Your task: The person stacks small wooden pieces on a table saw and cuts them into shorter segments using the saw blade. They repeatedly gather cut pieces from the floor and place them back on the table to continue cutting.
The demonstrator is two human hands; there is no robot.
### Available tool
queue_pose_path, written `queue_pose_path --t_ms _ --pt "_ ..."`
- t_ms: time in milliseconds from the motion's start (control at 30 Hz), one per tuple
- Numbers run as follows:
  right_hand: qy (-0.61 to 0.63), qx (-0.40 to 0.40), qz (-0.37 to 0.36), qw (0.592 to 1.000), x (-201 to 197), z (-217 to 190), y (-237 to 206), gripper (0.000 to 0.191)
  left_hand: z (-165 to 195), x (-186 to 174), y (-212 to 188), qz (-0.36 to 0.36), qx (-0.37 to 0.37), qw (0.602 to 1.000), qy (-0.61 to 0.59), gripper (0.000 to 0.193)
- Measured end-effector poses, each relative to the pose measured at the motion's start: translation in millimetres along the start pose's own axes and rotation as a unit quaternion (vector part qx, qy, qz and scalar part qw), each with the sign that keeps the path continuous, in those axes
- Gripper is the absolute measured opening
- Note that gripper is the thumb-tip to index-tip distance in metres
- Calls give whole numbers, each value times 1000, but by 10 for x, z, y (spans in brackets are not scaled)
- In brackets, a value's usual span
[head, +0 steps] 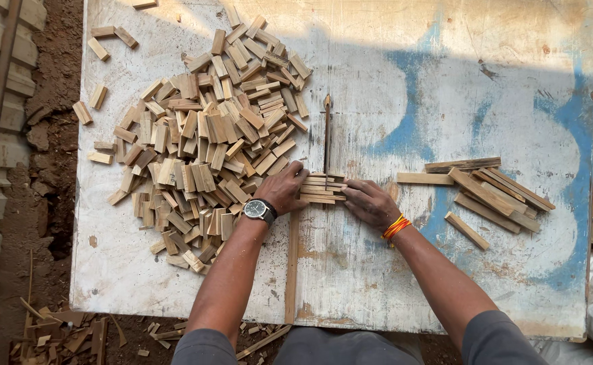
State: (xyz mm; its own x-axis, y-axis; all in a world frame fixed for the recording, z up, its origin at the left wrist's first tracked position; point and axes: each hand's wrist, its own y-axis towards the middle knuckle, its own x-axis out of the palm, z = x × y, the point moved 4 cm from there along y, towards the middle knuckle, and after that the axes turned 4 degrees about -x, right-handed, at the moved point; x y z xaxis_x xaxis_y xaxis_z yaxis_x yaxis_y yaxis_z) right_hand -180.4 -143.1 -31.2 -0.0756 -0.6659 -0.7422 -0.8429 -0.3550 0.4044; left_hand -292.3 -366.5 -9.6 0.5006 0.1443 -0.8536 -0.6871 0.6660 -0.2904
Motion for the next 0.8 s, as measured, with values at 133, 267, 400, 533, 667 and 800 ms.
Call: queue_pose_path --t_ms 133,267,400,533,667,800 --pt "4 -7 15 1000 1 59 36 25 -34 -24 60 -4 3 1000 -1 74" --pt "21 -4 14 1000 -17 75 80 22 -40 -53 126 4 5 1000 -7 75" --pt "20 9 17 1000 -38 98 165 20 -60 -34 176 1 0 1000 6 72" --pt "19 62 13 998 -23 137 223 18 -98 -87 281 36 -6 999 6 72" --pt "27 92 41 995 -143 66 105 18 -118 -184 225 74 -48 996 -10 69" --pt "3 180 150 972 -434 103 72 19 -86 -180 -524 190 -102 975 -61 75"
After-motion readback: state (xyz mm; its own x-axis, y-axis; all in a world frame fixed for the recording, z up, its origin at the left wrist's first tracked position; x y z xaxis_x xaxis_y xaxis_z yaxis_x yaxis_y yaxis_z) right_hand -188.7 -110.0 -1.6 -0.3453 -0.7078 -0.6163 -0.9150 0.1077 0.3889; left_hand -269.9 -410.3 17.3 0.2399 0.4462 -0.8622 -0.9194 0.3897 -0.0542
